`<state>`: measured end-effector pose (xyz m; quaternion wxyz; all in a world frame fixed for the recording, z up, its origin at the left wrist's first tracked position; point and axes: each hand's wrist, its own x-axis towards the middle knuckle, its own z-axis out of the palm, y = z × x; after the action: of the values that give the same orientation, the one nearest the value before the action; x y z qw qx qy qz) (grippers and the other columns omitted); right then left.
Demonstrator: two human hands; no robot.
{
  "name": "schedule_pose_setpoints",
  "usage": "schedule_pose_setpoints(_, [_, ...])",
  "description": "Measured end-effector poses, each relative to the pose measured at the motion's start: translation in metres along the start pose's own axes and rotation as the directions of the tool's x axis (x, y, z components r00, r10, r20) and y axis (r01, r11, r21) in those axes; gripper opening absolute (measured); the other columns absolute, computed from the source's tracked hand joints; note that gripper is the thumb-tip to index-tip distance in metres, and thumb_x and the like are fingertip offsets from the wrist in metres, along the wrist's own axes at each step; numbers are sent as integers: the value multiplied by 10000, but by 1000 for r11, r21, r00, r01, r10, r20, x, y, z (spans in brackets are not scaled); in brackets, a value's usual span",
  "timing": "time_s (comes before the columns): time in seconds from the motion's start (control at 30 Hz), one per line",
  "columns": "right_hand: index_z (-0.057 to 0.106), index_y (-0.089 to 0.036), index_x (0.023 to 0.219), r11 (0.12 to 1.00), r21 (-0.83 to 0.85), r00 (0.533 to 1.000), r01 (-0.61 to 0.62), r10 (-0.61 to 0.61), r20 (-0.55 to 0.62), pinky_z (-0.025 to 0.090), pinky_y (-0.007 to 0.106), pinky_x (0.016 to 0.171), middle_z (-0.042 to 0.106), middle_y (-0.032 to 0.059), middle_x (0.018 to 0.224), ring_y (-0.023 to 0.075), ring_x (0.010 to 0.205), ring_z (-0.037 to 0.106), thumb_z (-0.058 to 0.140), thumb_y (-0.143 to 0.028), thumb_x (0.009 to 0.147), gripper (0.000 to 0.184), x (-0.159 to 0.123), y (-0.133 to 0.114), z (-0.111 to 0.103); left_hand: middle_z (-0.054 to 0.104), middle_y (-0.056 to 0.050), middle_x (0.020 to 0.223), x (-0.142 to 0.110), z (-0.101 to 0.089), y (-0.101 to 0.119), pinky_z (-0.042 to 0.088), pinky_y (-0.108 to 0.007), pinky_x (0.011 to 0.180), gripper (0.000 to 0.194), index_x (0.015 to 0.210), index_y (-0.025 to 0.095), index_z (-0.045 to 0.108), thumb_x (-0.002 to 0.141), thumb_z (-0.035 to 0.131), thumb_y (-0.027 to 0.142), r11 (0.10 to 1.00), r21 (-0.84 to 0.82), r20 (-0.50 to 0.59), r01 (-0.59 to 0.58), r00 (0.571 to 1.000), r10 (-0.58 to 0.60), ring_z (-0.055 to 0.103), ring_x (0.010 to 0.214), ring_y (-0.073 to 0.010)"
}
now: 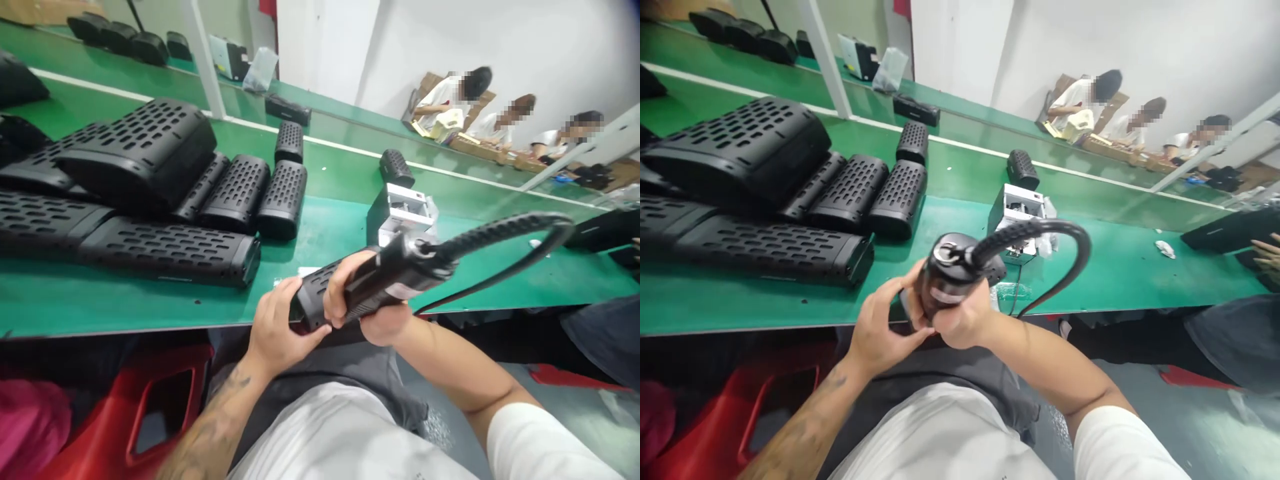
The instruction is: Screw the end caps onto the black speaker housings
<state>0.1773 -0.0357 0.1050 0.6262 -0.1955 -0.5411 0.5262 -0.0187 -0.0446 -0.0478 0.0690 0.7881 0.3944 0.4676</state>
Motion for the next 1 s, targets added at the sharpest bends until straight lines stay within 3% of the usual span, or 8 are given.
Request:
schedule_pose_setpoints(0.17, [864, -299, 1166, 911, -296, 922, 287, -346, -172, 592, 352, 421, 735, -48, 650, 188, 383, 607, 843, -934, 998, 657, 29, -67, -77, 708, -324, 1575, -45, -5, 72, 754, -655, 898, 1270, 1963, 216, 379, 1016, 853, 919, 952, 295, 15, 82, 996, -91, 842, 1171, -496])
schedule_pose_setpoints(0.23, [819, -286, 1122, 799, -526, 803, 290, -502, -320, 538, 306, 419, 710, -56, 634, 177, 416, 632, 899, -1003, 905, 753, 48, -76, -125, 701, -310, 1642, -46, -15, 78, 753, -599, 766, 1136, 1935, 259, 438, 1061, 792, 892, 958, 282, 127, 57, 987, -96, 864, 1016, -439])
schedule_pose_setpoints(0.37, [734, -280, 1063, 716, -682, 742, 151, -538, -401, 499, 288, 433, 653, -81, 602, 160, 414, 625, 799, -1107, 880, 850, 67, -59, -195, 778, -149, 1696, 7, -43, 41, 726, -449, 630, 672, 1835, 376, 582, 1179, 684, 479, 989, 143, 333, 24, 940, -71, 895, 854, -309])
schedule_pose_setpoints(0.47, [698, -275, 1049, 768, -628, 769, 130, -477, -425, 535, 292, 451, 646, -88, 601, 155, 417, 628, 742, -1127, 904, 866, 64, -43, -213, 757, -151, 1770, 77, -46, 11, 779, -465, 835, 751, 1832, 377, 612, 1112, 591, 163, 959, 105, 398, -262, 895, 201, 944, 1070, -341])
schedule_pose_setpoints(0.57, [675, -274, 1040, 781, -606, 788, 150, -465, -405, 553, 294, 456, 644, -86, 599, 156, 416, 627, 741, -1107, 931, 843, 58, -40, -214, 658, -13, 1916, 142, -26, 7, 678, -657, 1324, 1066, 1816, 524, 624, 913, 617, -42, 809, -45, 583, -586, 642, 498, 788, 1620, -405])
schedule_pose_setpoints(0.67, [689, -270, 1043, 782, -602, 786, 162, -471, -400, 551, 293, 450, 664, -77, 604, 156, 414, 624, 770, -1079, 942, 819, 54, -42, -212, 632, 108, 1930, 182, 1, 20, 467, -663, 1551, 998, 1583, 522, 776, 798, 663, -84, 712, -334, 718, -617, 323, 617, 597, 1828, -327])
schedule_pose_setpoints(0.73, [708, -266, 1054, 790, -588, 784, 176, -474, -401, 548, 293, 449, 681, -71, 615, 161, 423, 638, 796, -1057, 945, 803, 51, -42, -209, 703, 67, 1866, 192, 13, 27, 396, -623, 1596, 907, 1462, 473, 804, 735, 742, -66, 709, -418, 737, -568, 244, 630, 613, 1811, -327])
schedule_pose_setpoints(1.0, [751, -285, 1094, 815, -544, 739, 199, -489, -463, 575, 319, 475, 678, -79, 624, 169, 435, 643, 856, -1085, 847, 844, 37, -65, -187, 790, -190, 1188, 152, 17, 44, 670, -672, 1062, 743, 1453, 180, 770, 806, 1012, 452, 892, 120, 716, -435, 660, 226, 807, 1052, -473])
